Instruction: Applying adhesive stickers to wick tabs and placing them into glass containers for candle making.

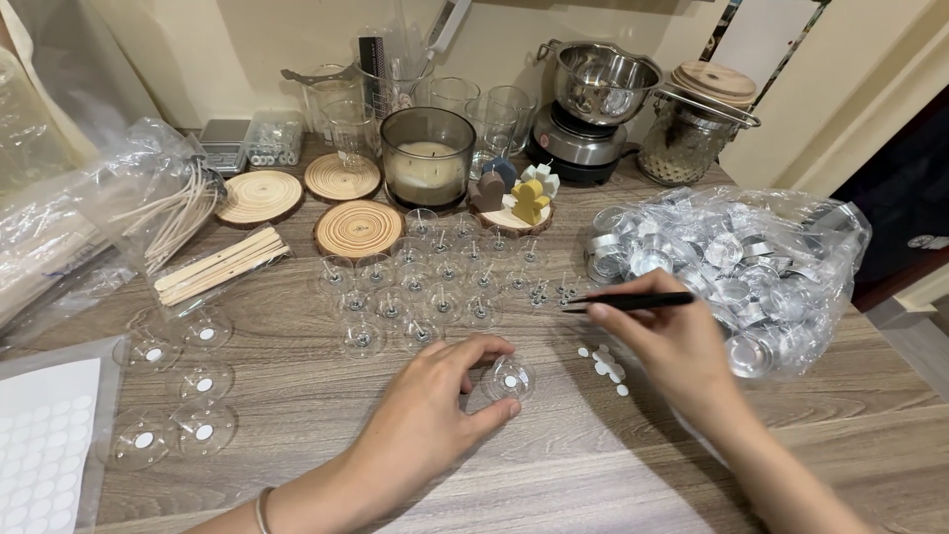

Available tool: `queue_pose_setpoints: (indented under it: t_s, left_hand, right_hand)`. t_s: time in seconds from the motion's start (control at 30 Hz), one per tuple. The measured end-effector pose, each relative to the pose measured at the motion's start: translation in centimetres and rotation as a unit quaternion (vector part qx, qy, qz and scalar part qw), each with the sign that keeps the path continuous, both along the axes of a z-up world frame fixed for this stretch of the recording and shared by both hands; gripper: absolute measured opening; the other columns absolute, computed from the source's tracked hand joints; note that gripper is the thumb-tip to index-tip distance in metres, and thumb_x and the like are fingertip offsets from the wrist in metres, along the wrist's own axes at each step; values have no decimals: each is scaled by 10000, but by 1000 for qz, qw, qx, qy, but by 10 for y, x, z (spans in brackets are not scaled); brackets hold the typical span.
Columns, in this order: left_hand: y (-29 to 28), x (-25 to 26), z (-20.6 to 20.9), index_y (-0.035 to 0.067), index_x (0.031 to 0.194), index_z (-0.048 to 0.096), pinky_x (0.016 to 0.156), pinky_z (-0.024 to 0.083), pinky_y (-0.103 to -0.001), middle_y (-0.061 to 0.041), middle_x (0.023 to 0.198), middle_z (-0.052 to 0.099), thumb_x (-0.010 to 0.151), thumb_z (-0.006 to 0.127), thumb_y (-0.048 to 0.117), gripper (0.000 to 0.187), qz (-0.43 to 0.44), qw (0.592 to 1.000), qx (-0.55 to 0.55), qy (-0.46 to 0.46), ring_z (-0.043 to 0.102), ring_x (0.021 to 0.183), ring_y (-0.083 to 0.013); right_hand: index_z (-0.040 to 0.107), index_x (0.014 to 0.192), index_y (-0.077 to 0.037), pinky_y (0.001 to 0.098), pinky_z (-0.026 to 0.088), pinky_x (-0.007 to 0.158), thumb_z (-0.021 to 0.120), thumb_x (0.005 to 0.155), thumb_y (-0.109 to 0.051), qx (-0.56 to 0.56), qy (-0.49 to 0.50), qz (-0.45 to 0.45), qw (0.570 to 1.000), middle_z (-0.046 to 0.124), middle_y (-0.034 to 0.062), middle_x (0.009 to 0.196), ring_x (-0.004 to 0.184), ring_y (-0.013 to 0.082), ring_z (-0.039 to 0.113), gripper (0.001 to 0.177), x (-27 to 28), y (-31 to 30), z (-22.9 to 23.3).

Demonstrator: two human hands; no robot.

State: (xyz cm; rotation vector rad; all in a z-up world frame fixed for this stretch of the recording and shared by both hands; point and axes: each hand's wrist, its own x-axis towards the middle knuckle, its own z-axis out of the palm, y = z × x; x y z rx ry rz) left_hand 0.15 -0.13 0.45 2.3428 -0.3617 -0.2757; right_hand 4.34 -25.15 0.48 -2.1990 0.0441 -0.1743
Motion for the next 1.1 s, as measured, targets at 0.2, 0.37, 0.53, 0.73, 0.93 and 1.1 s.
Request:
queue_pose_setpoints:
  t_s: [0.2, 0.37, 0.53, 0.73, 0.93, 1.1]
  left_hand:
    - [-1, 0, 4, 219, 1381, 594, 898, 561, -374, -51, 1147, 651, 830, 737, 375, 590, -1, 1000, 3, 24, 661, 968, -191]
    - [1, 1, -2, 200, 1368, 605, 901, 560, -372, -63, 1137, 665, 830, 741, 364, 579, -9, 1000, -18, 4, 670, 965, -197]
    - [3, 4, -12, 174, 1344, 603, 909, 550, -382, -81, 1144, 677, 840, 749, 361, 557, -21, 999, -27, -18, 665, 970, -208]
    - [2, 1, 0, 205, 1374, 602, 889, 558, -383, -75, 1118, 688, 827, 739, 364, 586, -12, 1000, -20, 6, 679, 916, -217]
    - [4, 4, -17, 173, 1331, 626, 880, 548, -397, -98, 1095, 691, 820, 775, 359, 564, -23, 997, -50, -47, 666, 954, -219]
    - [2, 0, 0, 233, 1381, 606, 846, 560, -379, -81, 1028, 670, 816, 752, 382, 603, -1, 1000, -17, 9, 668, 907, -208]
  right_hand:
    - [683, 965, -70, 278, 580, 681, 766, 842, -242, -47, -10, 8, 999, 799, 63, 900, 794, 159, 742, 228, 12, 24, -13]
    - [690, 964, -64, 293, 586, 680, 764, 846, -219, -33, -12, 7, 999, 803, 78, 901, 811, 171, 752, 209, 16, 27, -11]
    - [683, 950, -56, 264, 613, 709, 742, 851, -211, -7, -26, 25, 999, 807, 87, 904, 849, 148, 784, 193, 12, 22, -11]
    - [648, 978, -12, 347, 547, 650, 782, 863, -146, 105, 16, 33, 994, 780, 153, 962, 745, 245, 733, 222, -18, 7, -27]
    - [706, 877, -19, 299, 631, 750, 801, 770, -120, 133, 41, 86, 986, 816, 115, 943, 817, 149, 768, 175, -36, 25, -30]
    - [707, 883, -3, 282, 620, 776, 788, 800, -97, 144, 49, 111, 982, 790, 109, 979, 857, 124, 753, 149, -37, 26, -32]
